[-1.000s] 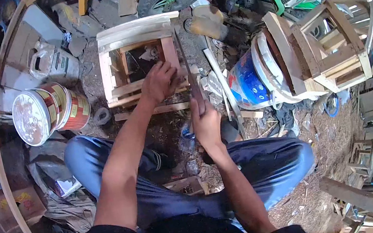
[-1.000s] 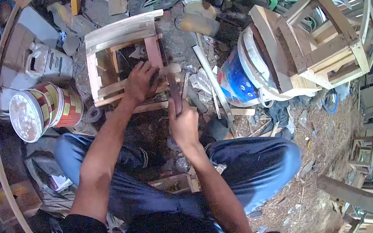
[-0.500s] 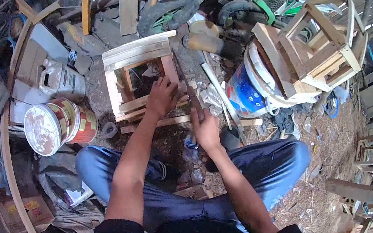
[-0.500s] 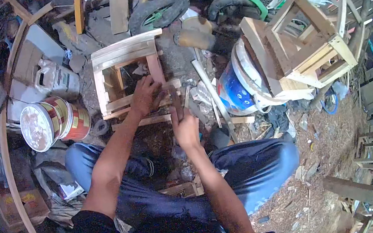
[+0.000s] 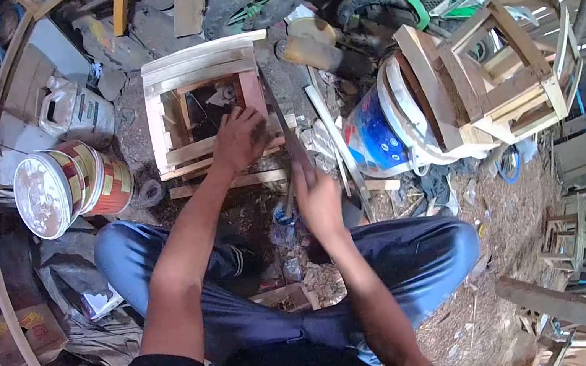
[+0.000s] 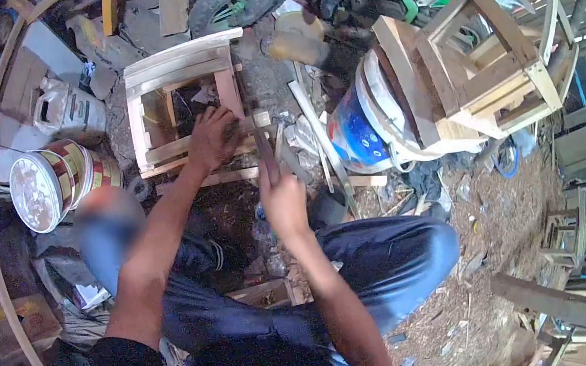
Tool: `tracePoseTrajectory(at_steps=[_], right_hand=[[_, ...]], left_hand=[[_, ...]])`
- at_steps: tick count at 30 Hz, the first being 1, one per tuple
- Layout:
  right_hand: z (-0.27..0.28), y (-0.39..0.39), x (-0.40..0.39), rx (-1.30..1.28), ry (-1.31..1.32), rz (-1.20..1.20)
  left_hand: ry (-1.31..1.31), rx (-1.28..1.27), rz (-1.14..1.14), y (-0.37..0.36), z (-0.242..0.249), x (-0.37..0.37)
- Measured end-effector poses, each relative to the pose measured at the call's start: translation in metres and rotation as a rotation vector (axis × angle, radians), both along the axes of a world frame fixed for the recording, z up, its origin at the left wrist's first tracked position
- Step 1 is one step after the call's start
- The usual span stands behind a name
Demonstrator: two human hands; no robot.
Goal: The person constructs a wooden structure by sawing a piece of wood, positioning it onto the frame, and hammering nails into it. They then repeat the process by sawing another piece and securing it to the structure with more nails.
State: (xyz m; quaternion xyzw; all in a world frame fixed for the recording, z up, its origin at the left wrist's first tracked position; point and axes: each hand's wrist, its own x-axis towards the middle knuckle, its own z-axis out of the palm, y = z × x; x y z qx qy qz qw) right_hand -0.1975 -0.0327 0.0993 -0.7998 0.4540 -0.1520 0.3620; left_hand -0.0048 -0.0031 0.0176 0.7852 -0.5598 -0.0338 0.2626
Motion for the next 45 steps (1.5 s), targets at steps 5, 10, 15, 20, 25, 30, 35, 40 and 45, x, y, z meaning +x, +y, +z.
tracePoseTrajectory(at_steps=[5, 10, 15, 20, 25, 30, 35, 40, 45], right_hand=[[0.039, 0.022, -0.031, -0.109, -0.143, 0.098], [0.028, 0.015, -0.028, 0.072, 0.072, -0.014], [-0.012, -0.015, 0.037, -0.112, 0.044, -0.030], [-0.024, -0.013, 0.015, -0.031, -0.115, -0.027], [-0.035, -0.025, 0.003, 0.157, -0.205, -0.039], [-0.011, -0.018, 0.009, 0.075, -0.207, 0.035], [0.091, 0.001, -0.028, 0.213, 0.047, 0.062], [0.100, -0.010, -0.029, 0.316, 0.213, 0.004], [0.083, -0.043, -0.044, 0.384, 0.086, -0.074]], left_hand=[[0.028, 0.045, 0.015, 0.001, -0.001, 0.006], [-0.042, -0.079, 0.011, -0.002, -0.009, 0.000], [0.025, -0.066, 0.102, -0.007, -0.013, 0.006], [-0.022, 0.045, 0.329, -0.028, -0.004, 0.002], [0.031, 0.023, 0.615, -0.046, -0.020, 0.001], [0.153, 0.442, 0.595, -0.053, 0.014, 0.001], [0.241, 0.613, 0.528, -0.057, 0.016, 0.004], [-0.105, 0.206, 0.475, -0.051, -0.015, -0.002], [-0.082, 0.196, 0.426, -0.052, -0.008, -0.006]])
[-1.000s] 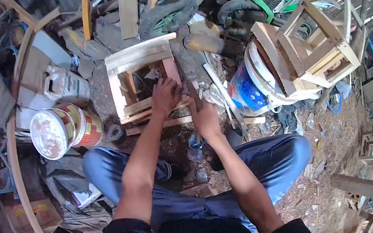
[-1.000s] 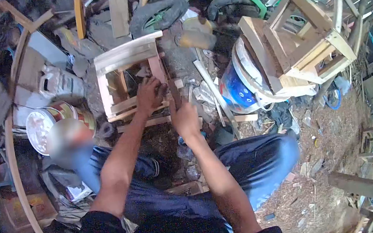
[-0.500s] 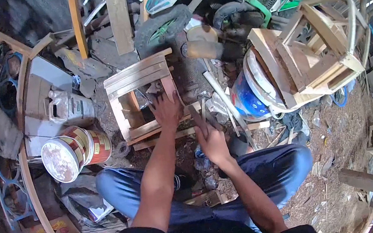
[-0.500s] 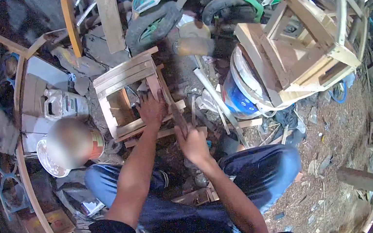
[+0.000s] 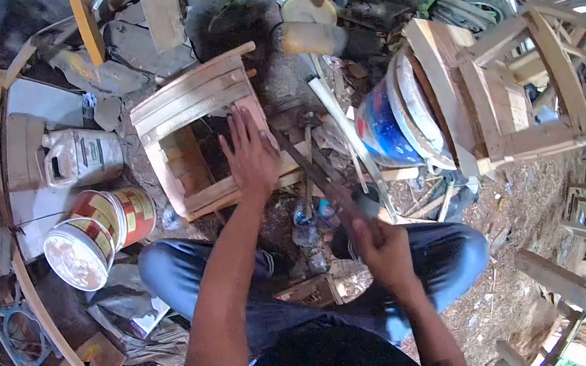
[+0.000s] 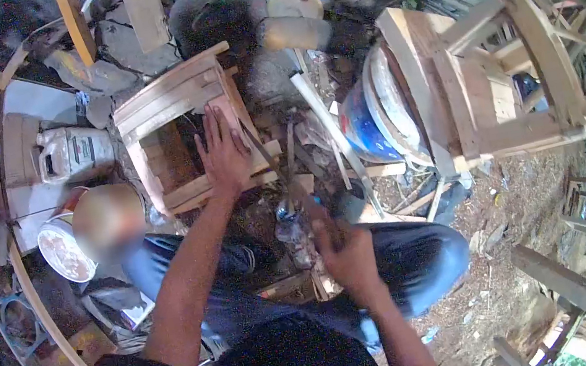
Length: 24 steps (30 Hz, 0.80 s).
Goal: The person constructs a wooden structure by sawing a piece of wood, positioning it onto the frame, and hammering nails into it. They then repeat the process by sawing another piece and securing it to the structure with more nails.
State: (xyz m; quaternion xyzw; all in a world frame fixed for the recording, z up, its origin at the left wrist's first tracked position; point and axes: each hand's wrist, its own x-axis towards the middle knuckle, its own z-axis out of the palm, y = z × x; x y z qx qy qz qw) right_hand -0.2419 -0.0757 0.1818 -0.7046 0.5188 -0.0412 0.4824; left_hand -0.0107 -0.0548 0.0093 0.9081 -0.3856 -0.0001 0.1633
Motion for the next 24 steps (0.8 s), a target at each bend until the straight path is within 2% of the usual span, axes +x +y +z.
tracePoseTrajectory(at_steps=[3, 6, 9, 10, 11, 13, 15, 17, 21, 24], right_hand=[[-0.002, 0.001, -0.009, -0.007, -0.021, 0.110], [0.002, 0.035, -0.002, -0.046, -0.137, 0.045], [0.046, 0.030, 0.000, -0.174, -0.085, 0.085], [0.061, 0.028, -0.005, -0.027, -0.213, -0.038], [0.071, 0.022, -0.013, -0.016, -0.215, 0.002], [0.072, 0.014, -0.008, -0.135, -0.150, 0.027], [0.043, 0.016, -0.003, -0.085, -0.126, 0.010], [0.030, 0.024, 0.000, -0.154, -0.023, 0.055], [0.030, 0.036, -0.001, -0.032, 0.056, 0.029], [0.029, 0.038, 0.009, -0.126, 0.027, 0.026]], left_hand=[[-0.019, -0.020, -0.004, 0.000, -0.002, 0.004], [-0.010, -0.040, 0.004, 0.004, -0.005, 0.003], [0.000, 0.015, 0.042, 0.001, -0.006, 0.005], [0.005, 0.031, 0.046, 0.003, -0.006, 0.003], [0.010, 0.003, 0.055, 0.002, -0.002, 0.002], [0.018, -0.032, 0.054, 0.001, -0.002, 0.001], [-0.038, -0.041, 0.061, -0.001, -0.001, 0.003], [-0.037, -0.054, 0.061, -0.001, -0.001, 0.002], [-0.034, -0.046, 0.069, 0.000, -0.004, 0.004], [-0.022, -0.107, 0.068, -0.001, -0.005, 0.005]])
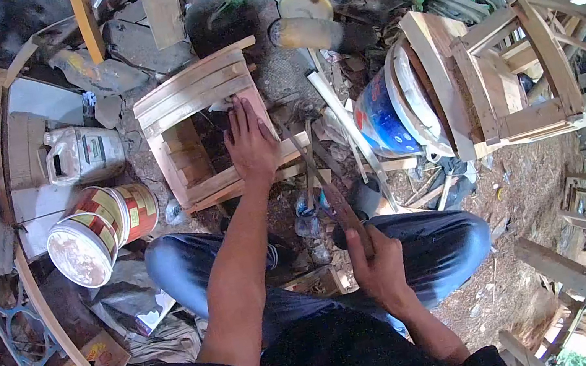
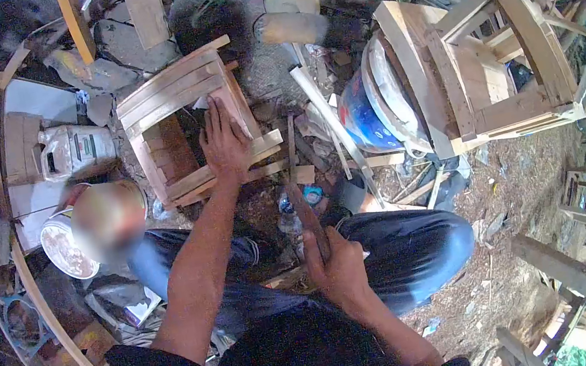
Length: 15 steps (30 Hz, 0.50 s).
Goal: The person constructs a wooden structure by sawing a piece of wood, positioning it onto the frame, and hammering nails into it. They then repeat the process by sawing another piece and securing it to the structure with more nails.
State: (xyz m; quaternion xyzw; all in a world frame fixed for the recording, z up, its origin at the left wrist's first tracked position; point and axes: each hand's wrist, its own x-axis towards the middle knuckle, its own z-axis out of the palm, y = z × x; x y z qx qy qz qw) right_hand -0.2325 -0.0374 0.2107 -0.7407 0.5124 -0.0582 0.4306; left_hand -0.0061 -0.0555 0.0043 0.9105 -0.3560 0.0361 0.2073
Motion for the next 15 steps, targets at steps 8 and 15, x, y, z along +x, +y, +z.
tracePoseTrajectory(at_steps=[8, 15], right_hand=[[0.028, -0.004, 0.000, 0.041, 0.100, 0.069], [0.053, -0.024, 0.018, 0.065, 0.150, 0.146]], left_hand=[[0.000, 0.120, 0.023, -0.004, 0.002, 0.006], [0.045, 0.119, -0.015, -0.001, 0.003, 0.003]])
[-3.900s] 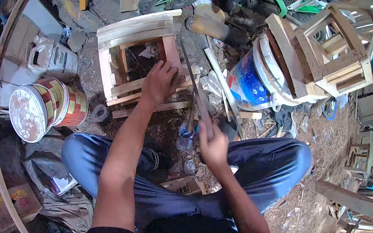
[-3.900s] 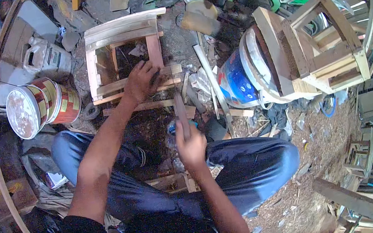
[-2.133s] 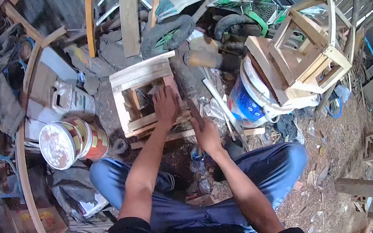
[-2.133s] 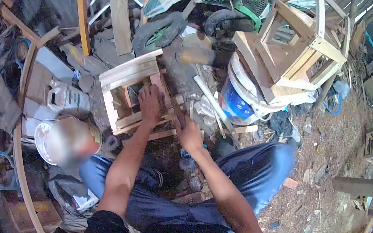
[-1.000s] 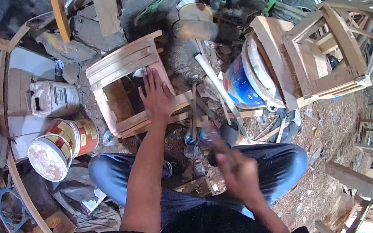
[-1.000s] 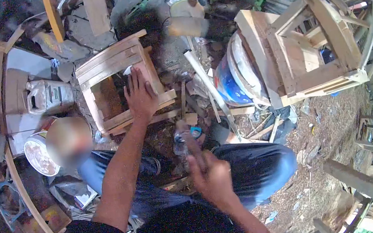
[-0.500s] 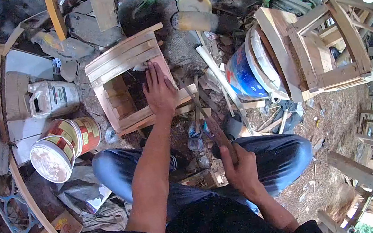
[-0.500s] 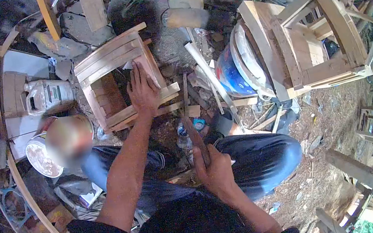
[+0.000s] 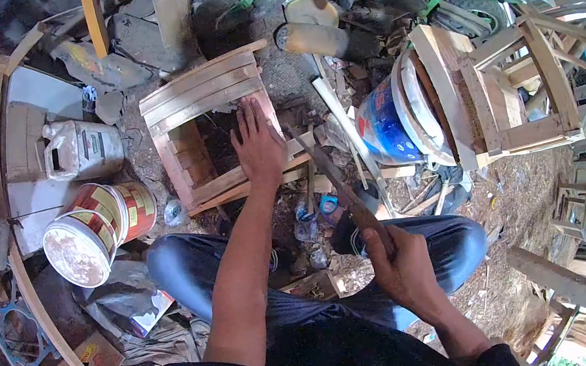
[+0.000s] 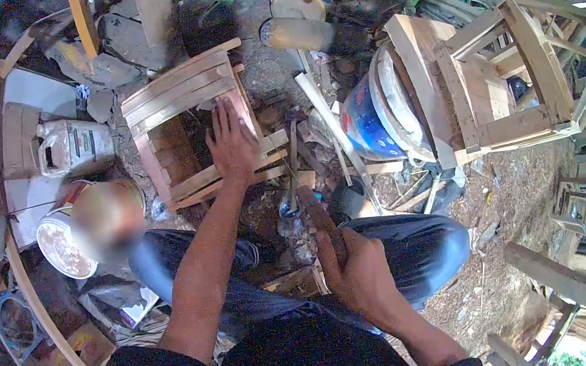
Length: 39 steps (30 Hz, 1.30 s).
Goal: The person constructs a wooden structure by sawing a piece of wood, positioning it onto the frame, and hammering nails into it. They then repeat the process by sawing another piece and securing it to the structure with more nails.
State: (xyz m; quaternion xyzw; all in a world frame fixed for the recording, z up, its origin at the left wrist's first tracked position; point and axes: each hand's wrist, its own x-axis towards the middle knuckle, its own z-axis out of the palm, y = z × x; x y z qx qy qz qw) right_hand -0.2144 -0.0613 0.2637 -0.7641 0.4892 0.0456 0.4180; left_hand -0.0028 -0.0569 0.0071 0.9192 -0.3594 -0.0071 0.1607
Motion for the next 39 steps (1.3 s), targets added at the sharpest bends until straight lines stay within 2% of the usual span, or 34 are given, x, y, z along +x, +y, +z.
tracePoseTrajectory(at_steps=[2, 4, 6, 7, 8, 10, 12, 14, 15, 16, 18, 19, 20, 24, 26, 28, 30, 31, 33, 35, 38, 39], right_hand=[[-0.004, -0.008, 0.010, -0.004, 0.000, 0.025], [-0.032, -0.017, 0.026, -0.051, -0.060, 0.020], [-0.114, -0.012, 0.044, -0.121, -0.143, 0.072], [-0.117, 0.002, 0.051, -0.278, -0.188, 0.148], [-0.114, 0.000, 0.054, -0.276, -0.200, 0.167], [-0.108, -0.003, 0.053, -0.159, -0.180, 0.014], [-0.123, -0.019, 0.038, -0.132, -0.256, -0.043], [-0.132, -0.039, 0.020, 0.091, -0.301, -0.139], [-0.134, -0.042, 0.012, 0.311, -0.287, -0.205], [-0.137, -0.038, 0.004, 0.303, -0.279, -0.204], [-0.145, -0.021, 0.006, 0.058, -0.375, -0.177], [-0.131, -0.013, 0.017, -0.180, -0.362, 0.013], [-0.113, -0.009, 0.019, -0.175, -0.362, 0.013], [-0.014, -0.005, 0.022, 0.035, 0.006, 0.009], [-0.009, -0.009, 0.017, 0.040, -0.004, -0.017], [-0.026, -0.022, 0.026, -0.078, -0.157, 0.133], [-0.123, -0.040, 0.067, -0.151, -0.035, 0.086], [-0.136, -0.031, 0.083, -0.208, -0.122, 0.077], [-0.141, -0.029, 0.088, -0.261, -0.216, 0.067], [-0.138, -0.039, 0.066, -0.074, -0.255, 0.031], [-0.157, -0.035, 0.040, 0.041, -0.377, -0.060], [-0.156, -0.030, 0.043, -0.001, -0.360, -0.044]], left_hand=[[0.001, -0.007, -0.003, 0.000, 0.001, -0.001], [0.023, -0.033, -0.011, 0.002, 0.004, -0.002], [0.010, 0.020, -0.029, 0.008, -0.002, -0.008], [-0.011, 0.075, -0.026, 0.004, -0.002, 0.002], [-0.019, 0.076, -0.005, 0.004, 0.001, 0.004], [0.080, -0.001, 0.000, 0.003, 0.000, 0.000], [0.071, -0.028, 0.003, 0.003, 0.000, -0.002], [0.027, -0.035, 0.036, 0.002, 0.003, -0.002], [0.016, -0.074, 0.040, 0.002, 0.000, -0.002], [0.025, -0.082, 0.041, 0.002, -0.002, -0.004], [0.028, -0.040, 0.040, 0.001, -0.005, -0.003], [0.022, -0.034, 0.047, 0.001, -0.003, -0.002], [0.022, -0.029, 0.048, 0.002, -0.002, -0.002], [0.050, -0.008, 0.033, 0.003, 0.005, -0.005], [0.071, -0.021, 0.030, 0.002, 0.006, -0.004], [0.075, 0.006, 0.017, 0.003, 0.006, -0.003], [0.083, 0.040, 0.009, 0.009, 0.008, -0.014], [0.095, 0.068, 0.007, 0.009, 0.013, -0.011], [0.067, 0.033, 0.008, 0.008, 0.005, -0.003], [0.046, 0.017, 0.018, 0.004, -0.001, -0.004], [0.052, 0.015, 0.042, 0.002, -0.003, -0.009], [0.043, -0.008, 0.052, 0.001, -0.003, -0.007]])
